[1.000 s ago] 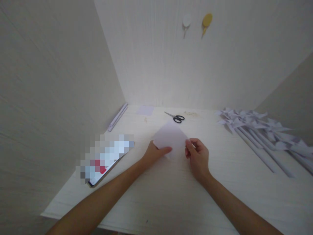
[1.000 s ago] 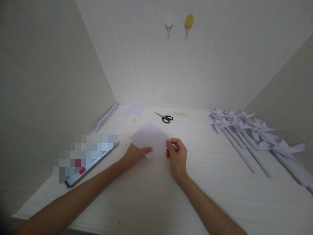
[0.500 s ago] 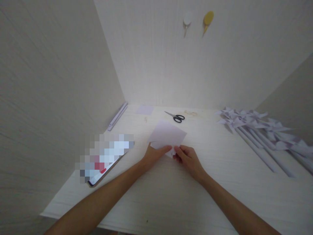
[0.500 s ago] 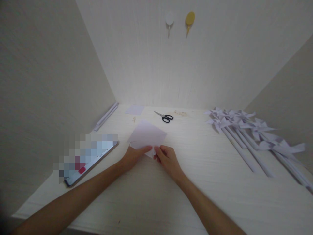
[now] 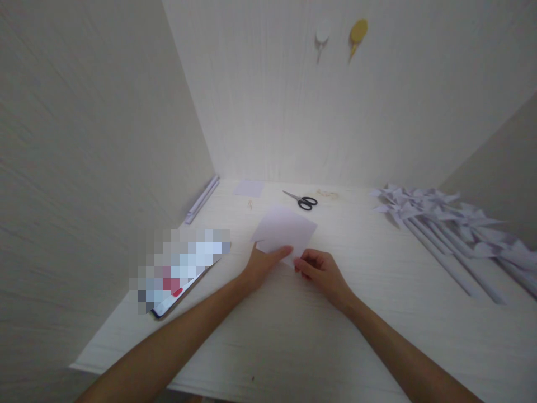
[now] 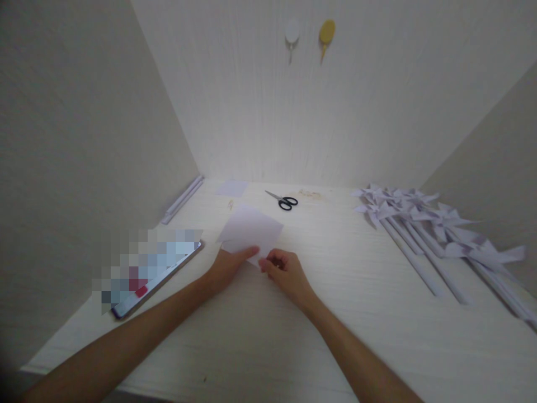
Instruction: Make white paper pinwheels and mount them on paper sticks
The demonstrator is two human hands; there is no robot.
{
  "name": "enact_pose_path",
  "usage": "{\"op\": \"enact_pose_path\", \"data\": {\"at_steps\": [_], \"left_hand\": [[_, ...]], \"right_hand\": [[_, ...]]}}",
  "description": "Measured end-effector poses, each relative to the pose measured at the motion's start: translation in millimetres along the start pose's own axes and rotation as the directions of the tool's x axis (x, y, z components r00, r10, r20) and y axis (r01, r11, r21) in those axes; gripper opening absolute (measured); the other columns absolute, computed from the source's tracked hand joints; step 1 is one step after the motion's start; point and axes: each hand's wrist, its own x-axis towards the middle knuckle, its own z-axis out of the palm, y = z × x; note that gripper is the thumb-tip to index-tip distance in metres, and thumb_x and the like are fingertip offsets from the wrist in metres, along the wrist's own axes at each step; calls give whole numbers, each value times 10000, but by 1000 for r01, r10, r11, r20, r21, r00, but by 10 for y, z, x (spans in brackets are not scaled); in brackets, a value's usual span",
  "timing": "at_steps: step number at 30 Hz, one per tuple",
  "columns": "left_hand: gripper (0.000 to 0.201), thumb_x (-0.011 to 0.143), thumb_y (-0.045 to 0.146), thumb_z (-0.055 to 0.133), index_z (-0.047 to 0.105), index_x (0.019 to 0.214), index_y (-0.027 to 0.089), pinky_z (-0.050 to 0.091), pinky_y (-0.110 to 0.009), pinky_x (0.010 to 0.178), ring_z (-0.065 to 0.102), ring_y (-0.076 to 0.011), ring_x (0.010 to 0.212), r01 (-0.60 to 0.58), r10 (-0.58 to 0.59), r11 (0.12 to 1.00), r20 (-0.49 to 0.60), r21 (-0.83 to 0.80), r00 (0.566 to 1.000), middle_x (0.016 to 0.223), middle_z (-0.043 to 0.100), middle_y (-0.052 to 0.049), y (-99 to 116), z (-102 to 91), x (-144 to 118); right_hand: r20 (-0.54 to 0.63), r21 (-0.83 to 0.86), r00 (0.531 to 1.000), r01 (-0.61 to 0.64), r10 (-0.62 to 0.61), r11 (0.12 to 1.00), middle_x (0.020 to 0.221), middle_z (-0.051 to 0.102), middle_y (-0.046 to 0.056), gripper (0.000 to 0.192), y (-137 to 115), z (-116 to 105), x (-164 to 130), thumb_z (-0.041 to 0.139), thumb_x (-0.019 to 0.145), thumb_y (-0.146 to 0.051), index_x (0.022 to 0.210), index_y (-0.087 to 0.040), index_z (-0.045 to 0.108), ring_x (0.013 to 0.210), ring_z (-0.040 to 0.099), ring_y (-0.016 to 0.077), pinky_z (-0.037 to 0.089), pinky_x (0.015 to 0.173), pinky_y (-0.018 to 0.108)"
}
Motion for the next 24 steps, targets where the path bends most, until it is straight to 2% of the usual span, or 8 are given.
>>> {"op": "enact_pose_path", "data": {"at_steps": [7,12,19,24], "left_hand": [[364,526,284,702,622,846,129,438,-351,793,588,-200,799,-10,7,996,-33,-87,999,870,648,-83,-74,-12,45],[382,533,283,699,616,870,124,437,-347,801,586,-199,813,-39,39,993,-1,-109,999,897,643,-88,-90,-11,50],[337,549,266,687,621,851,131,444,-336,785,591,-194,807,-23,24,996,10,-90,1000,894,649,-79,-69,-10,47],[302,554,241,680,625,833,141,447,-329,774,599,-188,787,-21,22,997,21,-69,1000,869,659,-68,-57,-1,39]], "right_hand": [[-4,-12,1000,26,-26,1000,493,439,-53,141,21,13,9,559,667,-295,638,-170,501,435,372,67,273,419,198],[-7,10,998,55,-55,998,472,431,-60,105,41,-1,7,551,671,-259,631,-176,499,434,391,72,292,429,200],[-25,23,999,27,-26,999,508,464,-45,118,20,6,-1,563,658,-273,653,-166,514,443,410,73,315,435,203],[-29,-51,999,26,-27,998,477,448,-41,200,18,18,2,532,695,-323,583,-162,494,425,388,66,289,402,192]]}}
